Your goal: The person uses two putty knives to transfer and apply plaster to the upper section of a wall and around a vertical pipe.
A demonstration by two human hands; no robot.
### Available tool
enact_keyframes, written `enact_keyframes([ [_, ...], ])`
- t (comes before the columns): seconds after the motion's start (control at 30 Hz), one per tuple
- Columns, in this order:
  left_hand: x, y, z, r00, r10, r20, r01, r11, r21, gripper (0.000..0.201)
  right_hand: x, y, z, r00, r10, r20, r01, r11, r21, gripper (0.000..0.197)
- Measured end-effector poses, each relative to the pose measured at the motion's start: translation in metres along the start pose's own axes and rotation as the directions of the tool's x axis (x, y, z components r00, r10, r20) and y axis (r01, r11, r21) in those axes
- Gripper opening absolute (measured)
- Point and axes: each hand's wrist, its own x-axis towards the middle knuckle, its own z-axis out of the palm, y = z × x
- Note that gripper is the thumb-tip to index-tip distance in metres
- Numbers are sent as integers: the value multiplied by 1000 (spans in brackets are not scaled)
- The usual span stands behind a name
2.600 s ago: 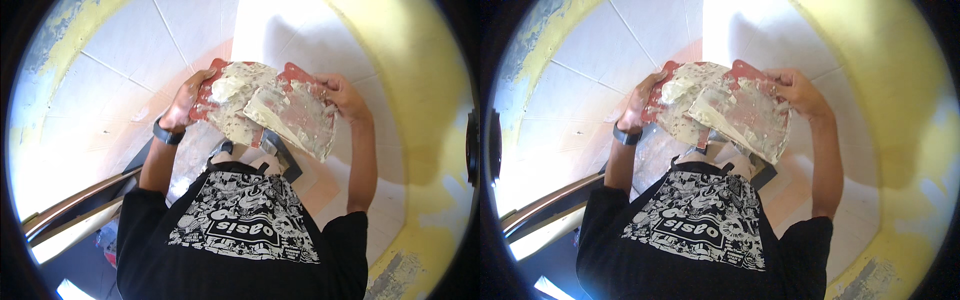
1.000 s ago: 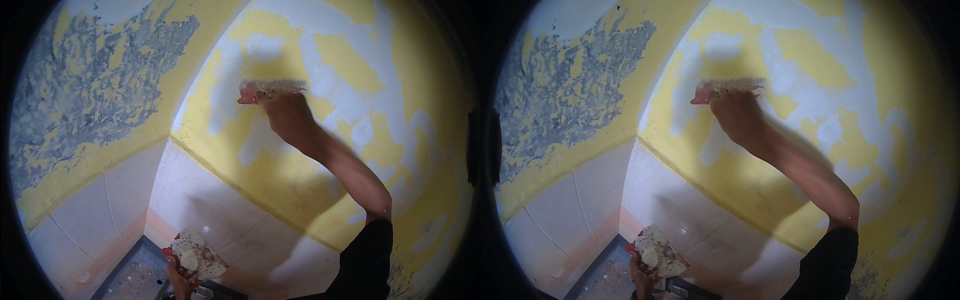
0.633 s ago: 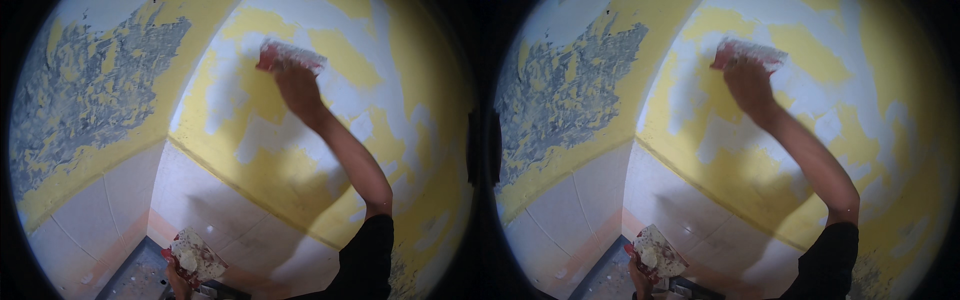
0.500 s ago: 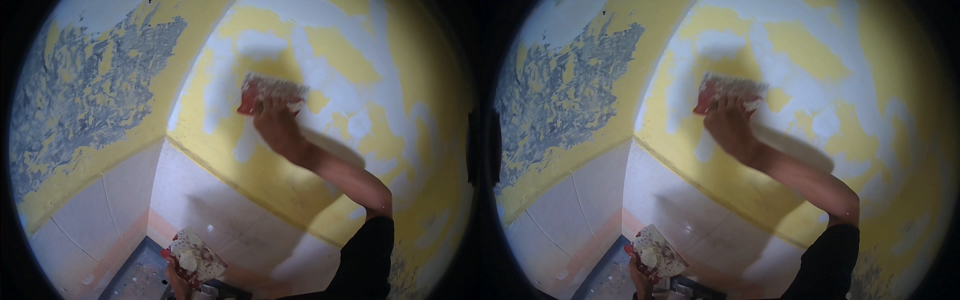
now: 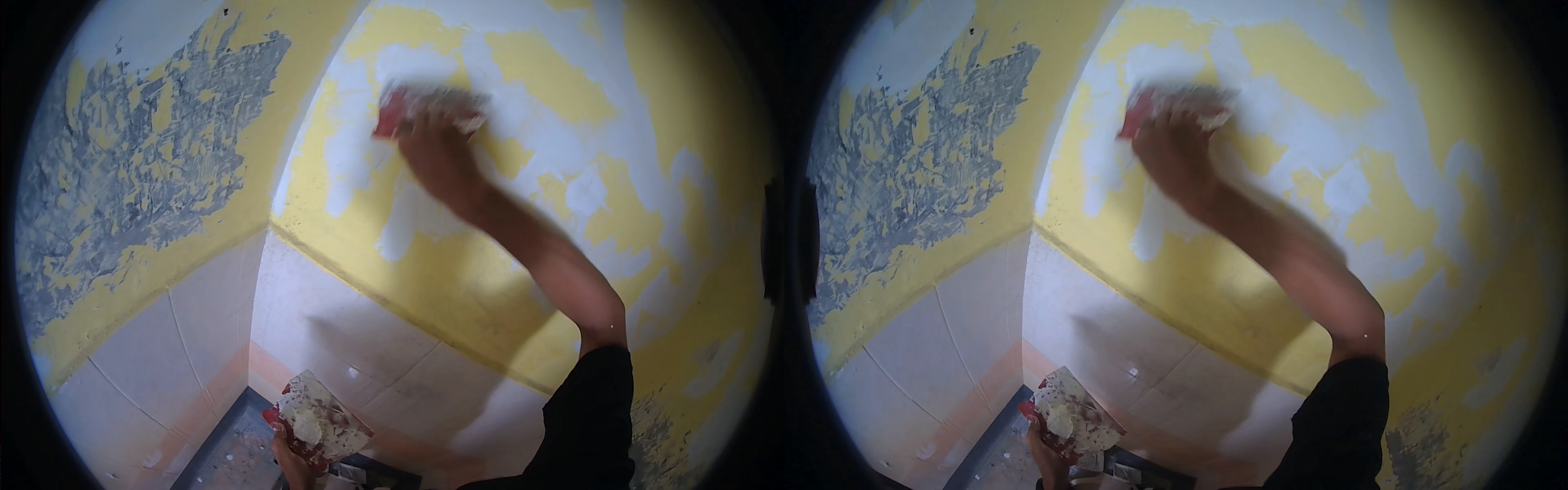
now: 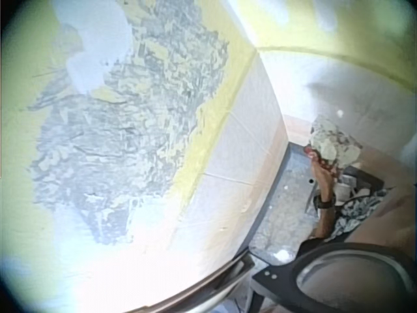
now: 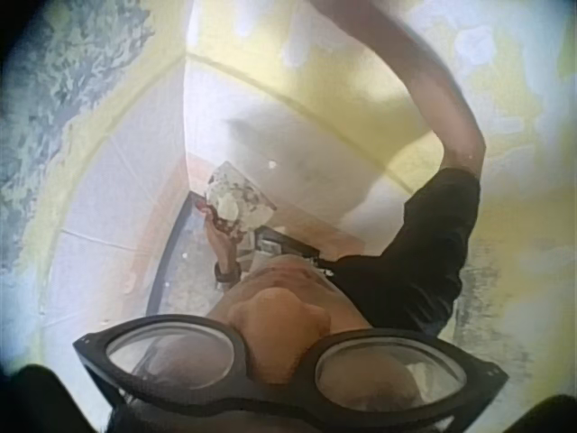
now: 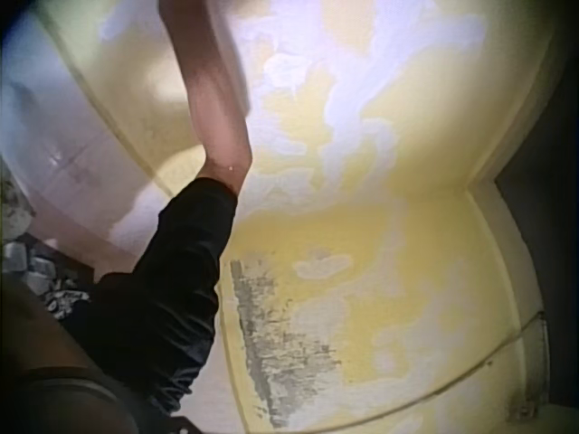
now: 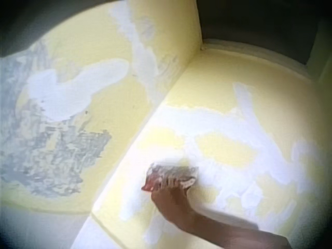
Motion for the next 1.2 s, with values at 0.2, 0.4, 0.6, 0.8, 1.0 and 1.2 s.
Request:
enact_keyframes([
  [0.2,-5,-3,10,1000,-30,6,30,998,-47,61,-70,-15,-90,998,25,57,-61,575,816,27],
  [0.4,-38,21,54,947,201,-251,-239,962,-131,52,-165,-47,-99,979,-131,153,-194,-396,898,29],
  [0.6,-45,22,90,893,413,-182,-449,853,-266,48,-249,-134,-66,988,54,-145,145,-643,752,29],
  [0.8,-50,24,103,748,579,-324,-640,758,-124,46,-267,-189,8,986,77,-147,165,-551,818,33],
  [1.0,-54,30,82,652,664,-367,-708,706,21,44,-230,-187,41,976,14,219,-108,-838,536,12],
  [1.2,-26,34,106,741,547,-390,-608,793,-43,29,-153,-149,76,977,-215,14,-208,-925,318,34],
])
